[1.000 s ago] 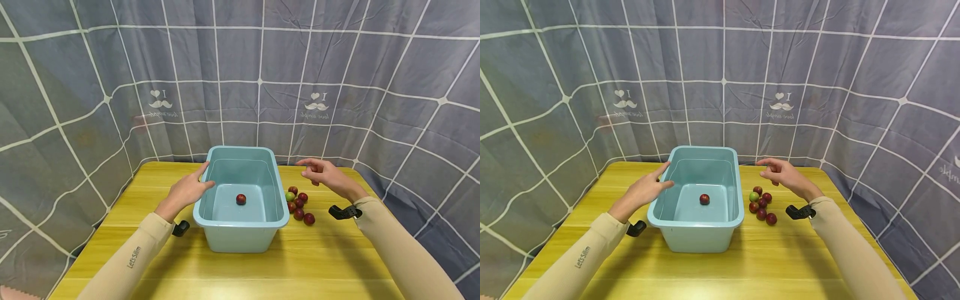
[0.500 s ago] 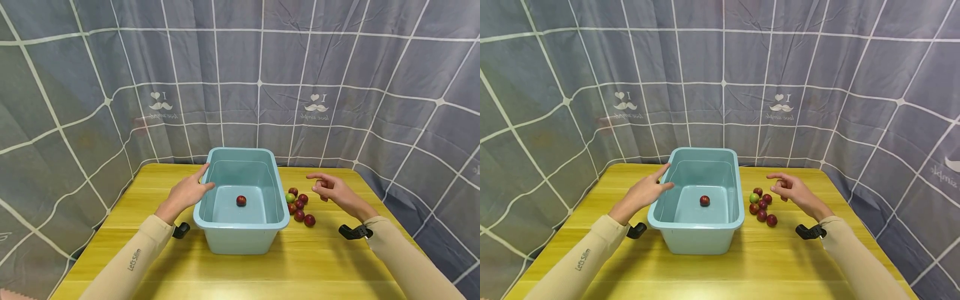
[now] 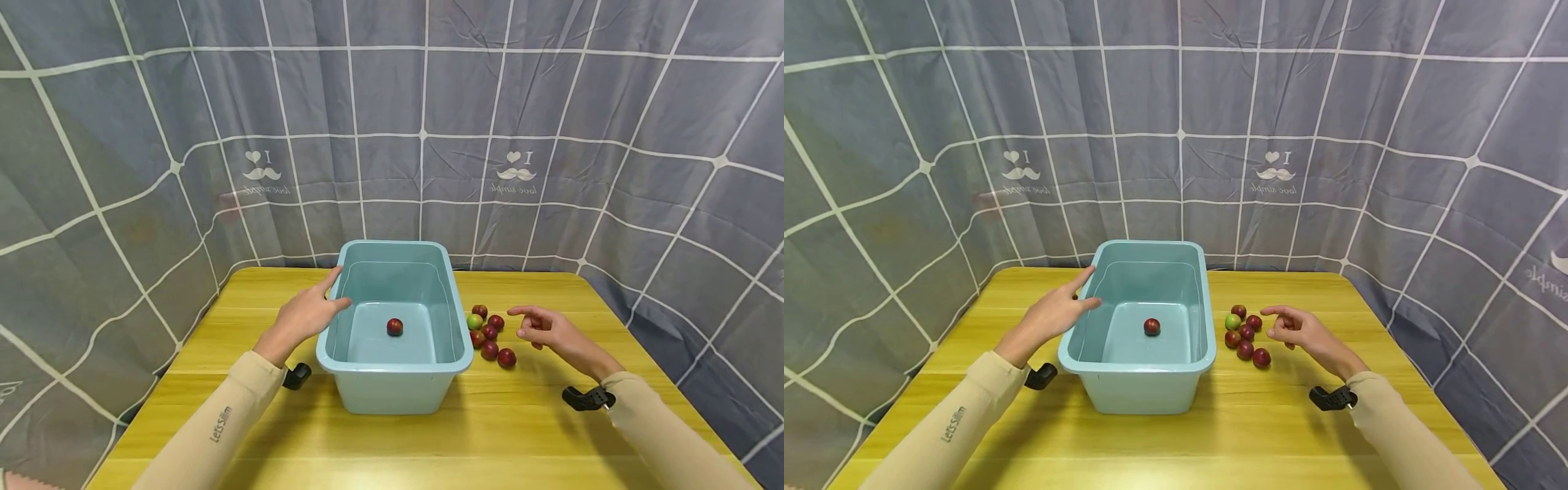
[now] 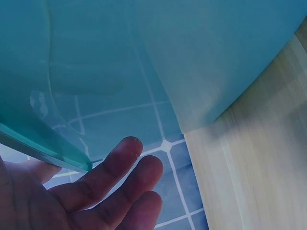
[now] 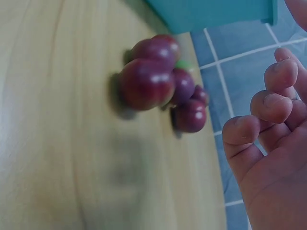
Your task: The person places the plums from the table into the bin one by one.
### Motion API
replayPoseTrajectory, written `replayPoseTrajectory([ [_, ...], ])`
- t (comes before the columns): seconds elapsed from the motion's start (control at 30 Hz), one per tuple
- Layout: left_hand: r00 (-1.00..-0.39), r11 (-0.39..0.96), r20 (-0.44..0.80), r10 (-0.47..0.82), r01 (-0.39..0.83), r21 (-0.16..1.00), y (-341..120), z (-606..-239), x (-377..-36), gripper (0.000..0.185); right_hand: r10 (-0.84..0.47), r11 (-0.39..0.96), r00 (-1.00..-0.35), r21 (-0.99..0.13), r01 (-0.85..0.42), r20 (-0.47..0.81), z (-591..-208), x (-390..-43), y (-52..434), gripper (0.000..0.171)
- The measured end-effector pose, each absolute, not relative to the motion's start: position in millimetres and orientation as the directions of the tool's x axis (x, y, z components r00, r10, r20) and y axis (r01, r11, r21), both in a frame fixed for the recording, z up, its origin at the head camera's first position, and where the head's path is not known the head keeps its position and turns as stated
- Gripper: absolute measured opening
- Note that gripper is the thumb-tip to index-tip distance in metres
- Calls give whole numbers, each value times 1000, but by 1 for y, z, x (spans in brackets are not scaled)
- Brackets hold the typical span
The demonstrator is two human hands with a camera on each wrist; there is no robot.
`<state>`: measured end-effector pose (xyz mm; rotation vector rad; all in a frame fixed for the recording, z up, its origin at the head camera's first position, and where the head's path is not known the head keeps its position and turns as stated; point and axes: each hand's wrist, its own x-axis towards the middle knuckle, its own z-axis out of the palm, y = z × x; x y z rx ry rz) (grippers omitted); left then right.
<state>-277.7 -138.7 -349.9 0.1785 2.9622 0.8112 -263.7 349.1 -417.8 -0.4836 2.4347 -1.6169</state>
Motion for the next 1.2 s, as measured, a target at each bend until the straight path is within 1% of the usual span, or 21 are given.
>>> replayPoseTrajectory([
  [0.17,-991,857,-40,127,89,508,-138,-349,-278,80,-350,361,-937,-921,-143,8,-434,-265,356,44],
  [0.3,-991,855,-43,127,87,512,-137,-349,-278,80,-357,351,-934,-927,-131,-4,-445,-265,359,46],
  [0.4,-991,853,-44,128,88,514,-137,-349,-279,80,-360,367,-933,-921,-129,-13,-452,-266,360,48],
  [0.6,-991,848,-46,130,87,522,-137,-348,-278,80,-373,424,-927,-896,-133,-39,-465,-270,362,45],
  [1.0,-991,849,-43,128,87,522,-137,-348,-277,80,-380,452,-918,-888,-82,-109,-477,-271,361,48],
  [1.2,-991,846,-44,128,86,526,-137,-348,-277,80,-364,466,-926,-881,-85,-103,-479,-273,361,48],
])
